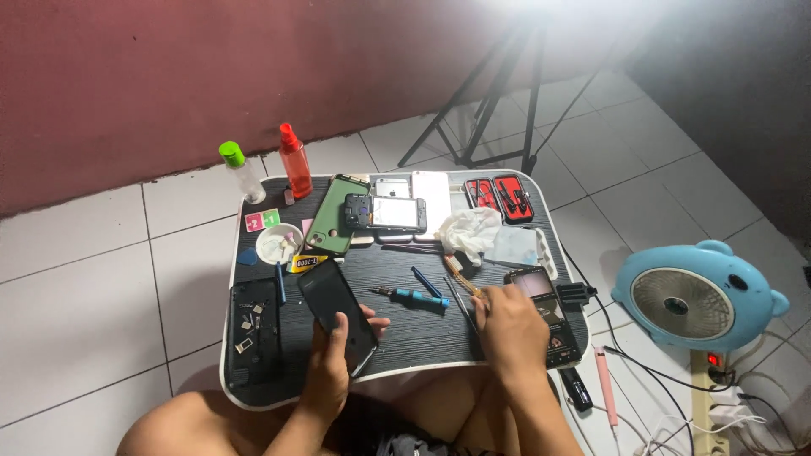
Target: The person is disassembling a mobile phone and cleaning its back cover and internal parts using a screwdriver, a small brush, and a cloth.
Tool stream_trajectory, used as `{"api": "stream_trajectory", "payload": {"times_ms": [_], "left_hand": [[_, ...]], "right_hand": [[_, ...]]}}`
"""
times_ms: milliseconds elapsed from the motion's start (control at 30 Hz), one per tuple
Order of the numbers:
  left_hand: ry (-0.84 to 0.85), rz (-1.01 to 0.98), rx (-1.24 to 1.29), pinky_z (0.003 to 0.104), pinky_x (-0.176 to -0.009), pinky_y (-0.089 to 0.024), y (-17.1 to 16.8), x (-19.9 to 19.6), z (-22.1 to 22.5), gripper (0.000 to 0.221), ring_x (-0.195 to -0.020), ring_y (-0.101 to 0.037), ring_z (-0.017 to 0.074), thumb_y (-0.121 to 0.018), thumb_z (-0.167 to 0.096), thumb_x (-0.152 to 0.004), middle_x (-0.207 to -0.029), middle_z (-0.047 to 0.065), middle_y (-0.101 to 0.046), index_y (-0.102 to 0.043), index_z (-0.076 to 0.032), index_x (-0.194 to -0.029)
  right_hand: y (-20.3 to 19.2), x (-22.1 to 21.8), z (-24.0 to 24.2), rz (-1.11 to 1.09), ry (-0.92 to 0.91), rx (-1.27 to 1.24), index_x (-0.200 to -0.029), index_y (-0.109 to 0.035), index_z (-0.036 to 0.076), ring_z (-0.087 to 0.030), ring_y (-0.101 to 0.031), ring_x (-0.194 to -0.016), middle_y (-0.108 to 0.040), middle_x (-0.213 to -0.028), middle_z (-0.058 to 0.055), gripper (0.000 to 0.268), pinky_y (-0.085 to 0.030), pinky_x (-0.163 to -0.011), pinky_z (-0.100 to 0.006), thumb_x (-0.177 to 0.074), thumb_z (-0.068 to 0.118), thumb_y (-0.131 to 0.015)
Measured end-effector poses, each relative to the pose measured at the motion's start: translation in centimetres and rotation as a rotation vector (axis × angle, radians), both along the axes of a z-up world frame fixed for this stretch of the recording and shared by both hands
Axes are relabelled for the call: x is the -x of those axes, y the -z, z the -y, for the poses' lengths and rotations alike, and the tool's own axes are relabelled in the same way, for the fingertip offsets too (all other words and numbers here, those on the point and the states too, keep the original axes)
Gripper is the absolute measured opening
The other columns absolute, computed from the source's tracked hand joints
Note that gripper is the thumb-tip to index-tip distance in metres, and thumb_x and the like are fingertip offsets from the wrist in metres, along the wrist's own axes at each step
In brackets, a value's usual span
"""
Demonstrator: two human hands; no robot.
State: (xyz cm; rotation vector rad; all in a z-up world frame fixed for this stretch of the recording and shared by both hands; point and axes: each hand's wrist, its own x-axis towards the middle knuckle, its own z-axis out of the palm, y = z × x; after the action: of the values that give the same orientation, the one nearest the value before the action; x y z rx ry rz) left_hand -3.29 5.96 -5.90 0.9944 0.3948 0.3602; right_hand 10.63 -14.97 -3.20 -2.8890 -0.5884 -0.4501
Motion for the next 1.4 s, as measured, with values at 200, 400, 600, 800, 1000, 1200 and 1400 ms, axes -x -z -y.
{"api": "stream_trajectory", "payload": {"times_ms": [200, 400, 600, 800, 1000, 1200, 1400], "left_hand": [[-0.044, -0.003, 0.219, 0.047, -0.082, -0.065, -2.4, -0.5, 0.4, 0.078, -0.092, -0.073, 0.0318, -0.026, -0.063, -0.096, -0.112, 0.02, -0.069, -0.052, 0.001, -0.133], [-0.151, 0.134, 0.701, 0.047, -0.091, -0.058, -4.8, -1.6, 0.7, 0.069, -0.109, -0.067, 0.0336, -0.034, -0.057, -0.106, -0.114, 0.018, -0.066, -0.053, 0.003, -0.134], [-0.141, 0.088, 0.747, 0.05, -0.108, -0.052, -7.9, -1.6, 1.5, 0.069, -0.12, -0.064, 0.0383, -0.027, -0.058, -0.106, -0.114, 0.019, -0.063, -0.049, -0.001, -0.14], [0.017, -0.143, 0.568, 0.048, -0.098, -0.054, -7.6, -0.8, 2.5, 0.092, -0.103, -0.068, 0.0327, -0.011, -0.068, -0.101, -0.109, 0.027, -0.072, -0.062, 0.006, -0.125], [0.196, -0.223, 0.563, 0.039, -0.076, -0.057, -6.0, 0.9, 3.1, 0.086, -0.084, -0.064, 0.0244, -0.018, -0.065, -0.103, -0.093, 0.018, -0.068, -0.065, 0.006, -0.115], [0.276, -0.325, 0.695, 0.039, -0.05, -0.06, -4.6, 3.7, 3.6, 0.082, -0.062, -0.069, 0.0328, -0.027, -0.061, -0.1, -0.101, 0.028, -0.07, -0.053, 0.004, -0.142], [0.306, -0.397, 0.644, 0.039, -0.051, -0.061, -5.8, 4.3, 1.7, 0.083, -0.069, -0.069, 0.0283, -0.02, -0.061, -0.1, -0.102, 0.026, -0.07, -0.051, 0.0, -0.148]], "right_hand": [[0.1, -0.6, 0.3, 0.033, -0.039, 0.029, -0.091, -0.073, 0.015, -0.026, -0.064, -0.076, -0.065, -0.087, -0.005, 0.015, -0.054, -0.064, -0.041, -0.091, 0.029, -0.069], [-5.2, 6.5, -1.1, -0.241, -0.219, -0.411, -0.11, -0.071, 0.011, -0.026, -0.073, -0.076, -0.078, -0.1, -0.006, 0.02, -0.057, -0.067, -0.038, -0.093, 0.017, -0.062], [-4.1, 10.1, -0.2, -0.453, -0.305, -0.497, -0.133, -0.069, 0.029, -0.011, -0.069, -0.059, -0.079, -0.083, 0.002, 0.056, -0.055, -0.055, -0.029, -0.083, 0.003, -0.069], [-3.3, 9.7, 0.8, -0.346, -0.432, -0.346, -0.132, -0.07, 0.029, -0.014, -0.072, -0.059, -0.078, -0.084, 0.001, 0.061, -0.055, -0.055, -0.031, -0.073, 0.014, -0.082], [-3.5, 8.3, 0.0, -0.086, -0.607, -0.137, -0.132, -0.069, 0.029, -0.01, -0.048, -0.043, -0.057, -0.067, 0.006, 0.06, -0.039, -0.035, -0.03, -0.074, 0.017, -0.081], [-5.7, 4.8, -1.4, 0.052, -0.647, -0.099, -0.134, -0.067, 0.027, -0.013, -0.053, -0.056, -0.056, -0.074, 0.003, 0.053, -0.043, -0.048, -0.029, -0.083, 0.013, -0.076], [-4.4, 4.2, -0.9, 0.02, -0.534, -0.091, -0.123, -0.073, 0.027, -0.011, -0.047, -0.043, -0.059, -0.064, 0.004, 0.038, -0.039, -0.036, -0.031, -0.088, 0.015, -0.073]]}}
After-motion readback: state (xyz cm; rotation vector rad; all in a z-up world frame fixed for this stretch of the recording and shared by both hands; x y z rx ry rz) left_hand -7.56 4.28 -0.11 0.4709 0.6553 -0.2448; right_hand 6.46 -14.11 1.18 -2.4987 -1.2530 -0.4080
